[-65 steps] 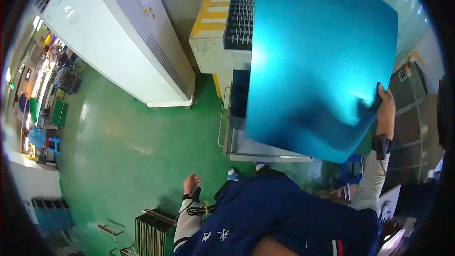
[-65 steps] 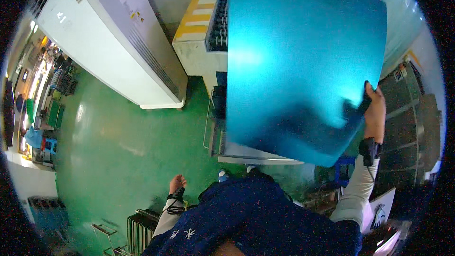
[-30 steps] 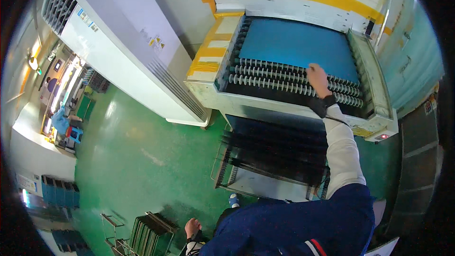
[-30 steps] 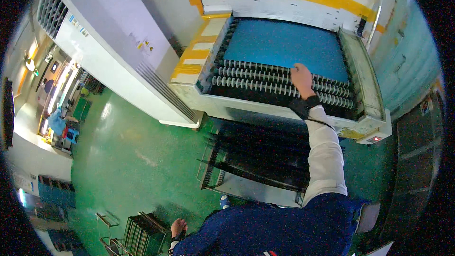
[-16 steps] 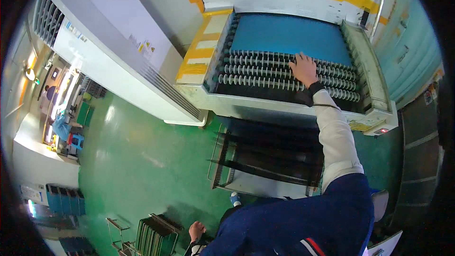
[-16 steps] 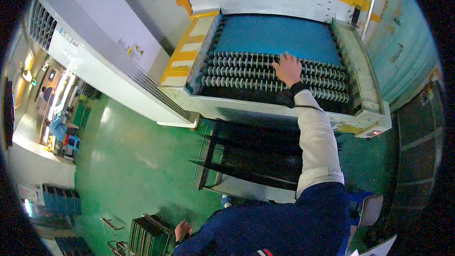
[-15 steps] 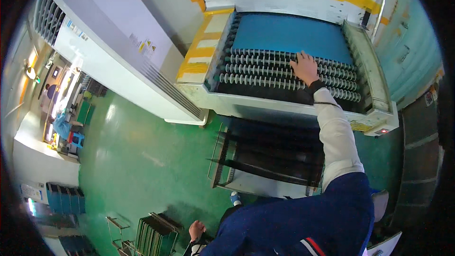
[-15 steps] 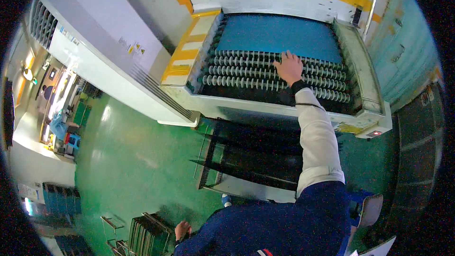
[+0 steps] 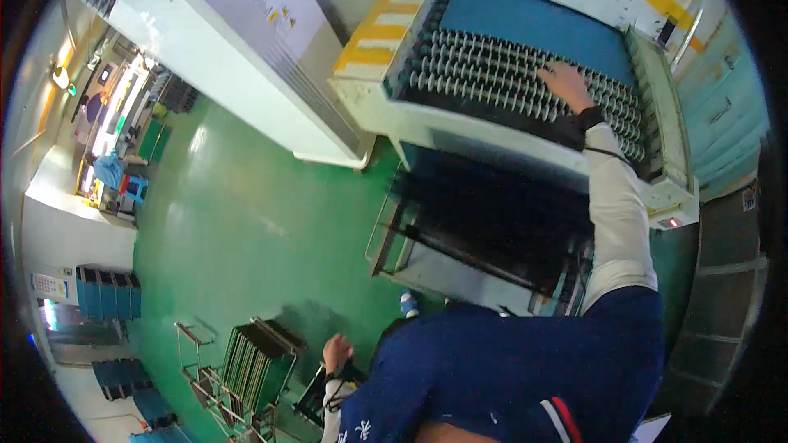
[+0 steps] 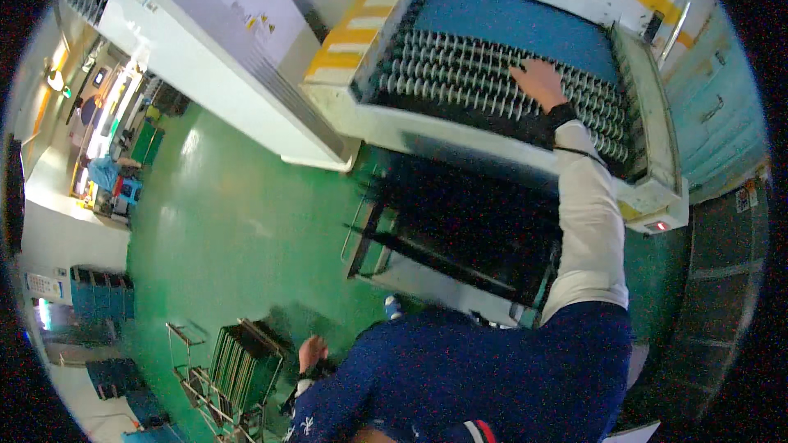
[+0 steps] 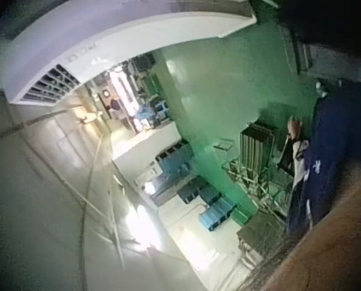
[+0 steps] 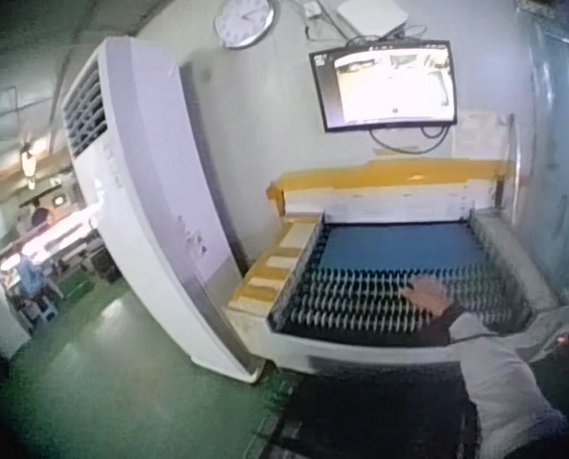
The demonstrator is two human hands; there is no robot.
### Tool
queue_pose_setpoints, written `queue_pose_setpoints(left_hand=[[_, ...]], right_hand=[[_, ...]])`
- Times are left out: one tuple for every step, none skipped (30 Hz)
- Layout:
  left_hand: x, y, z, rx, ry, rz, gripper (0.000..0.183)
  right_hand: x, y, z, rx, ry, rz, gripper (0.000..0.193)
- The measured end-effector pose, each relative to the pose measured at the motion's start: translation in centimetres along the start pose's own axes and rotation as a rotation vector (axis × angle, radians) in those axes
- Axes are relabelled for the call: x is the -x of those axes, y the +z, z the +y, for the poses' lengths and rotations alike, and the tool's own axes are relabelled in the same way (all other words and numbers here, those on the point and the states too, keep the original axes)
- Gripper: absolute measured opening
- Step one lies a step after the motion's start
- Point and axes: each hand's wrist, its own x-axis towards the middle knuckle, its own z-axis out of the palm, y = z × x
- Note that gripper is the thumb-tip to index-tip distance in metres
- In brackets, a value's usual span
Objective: Placing blue metal sheets from a machine onto a storage rack.
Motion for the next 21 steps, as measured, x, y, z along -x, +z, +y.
queue_pose_setpoints(left_hand=[[-0.6, 0.1, 1.0, -0.066, 0.106, 0.120, 0.032], [-1.4, -0.1, 1.3, 0.101, 0.069, 0.076, 0.034], [-1.9, 0.1, 0.5, 0.438, -0.028, 0.040, 0.035], [-2.8, 0.5, -0.3, 0.738, -0.135, -0.006, 0.036], [-3.5, 0.8, -1.2, 0.981, -0.231, -0.024, 0.037], [-4.2, 1.2, -1.8, 1.117, -0.280, -0.034, 0.039], [-4.5, 1.5, -1.8, 1.174, -0.254, -0.024, 0.037], [-4.6, 1.5, -1.5, 1.212, -0.283, -0.021, 0.035], [-5.1, 1.5, -0.9, 1.251, -0.306, -0.029, 0.033], [-5.1, 0.9, 0.2, 1.273, -0.385, -0.042, 0.029], [-4.9, 0.2, 1.0, 1.291, -0.465, -0.046, 0.026], [-5.1, -0.3, 1.2, 1.283, -0.480, -0.055, 0.023], [-5.1, -0.6, 1.1, 1.279, -0.497, -0.061, 0.021], [-5.1, -0.8, 0.8, 1.271, -0.514, -0.061, 0.019], [-5.2, -1.2, 1.2, 1.317, -0.566, -0.053, 0.018], [-5.2, -2.2, 2.3, 1.361, -0.620, -0.054, 0.017], [-4.8, -3.0, 2.8, 1.401, -0.677, -0.046, 0.016], [-4.6, -3.1, 1.8, 1.412, -0.677, -0.095, 0.017], [-5.0, -3.1, 0.1, 1.423, -0.671, -0.143, 0.017], [-5.1, -2.8, -1.4, 1.434, -0.665, -0.193, 0.017], [-5.3, -2.5, -2.0, 1.413, -0.679, -0.188, 0.017]], right_hand=[[1.3, -1.2, -0.1, -0.009, 0.012, -0.066, 0.045], [2.4, -2.1, -0.5, -0.021, -0.029, -0.118, 0.043], [3.4, -3.1, -1.1, -0.038, -0.076, -0.168, 0.041], [4.4, -4.1, -1.6, -0.051, -0.120, -0.211, 0.039], [5.7, -4.9, -2.2, -0.096, -0.179, -0.226, 0.038], [7.6, -5.7, -3.1, -0.137, -0.240, -0.237, 0.037], [9.7, -6.3, -4.0, -0.176, -0.299, -0.249, 0.036], [12.0, -6.7, -5.4, -0.246, -0.339, -0.255, 0.032], [14.5, -7.0, -6.0, -0.330, -0.305, -0.295, 0.032], [17.0, -7.4, -7.6, -0.380, -0.292, -0.366, 0.030], [19.2, -7.7, -9.1, -0.437, -0.283, -0.438, 0.029], [21.4, -7.2, -9.8, -0.564, -0.270, -0.498, 0.025], [23.8, -7.4, -11.3, -0.604, -0.256, -0.541, 0.023], [25.7, -6.7, -12.1, -0.660, -0.251, -0.602, 0.023], [27.6, -5.5, -12.4, -0.665, -0.295, -0.609, 0.022], [29.6, -5.5, -13.5, -0.599, -0.247, -0.624, 0.023], [31.4, -4.6, -13.9, -0.623, -0.175, -0.646, 0.025], [32.7, -3.9, -14.5, -0.599, -0.182, -0.637, 0.027], [34.1, -3.2, -15.0, -0.591, -0.173, -0.592, 0.027], [35.4, -2.4, -15.4, -0.583, -0.164, -0.547, 0.027], [36.5, -1.3, -15.6, -0.491, -0.229, -0.452, 0.026]])
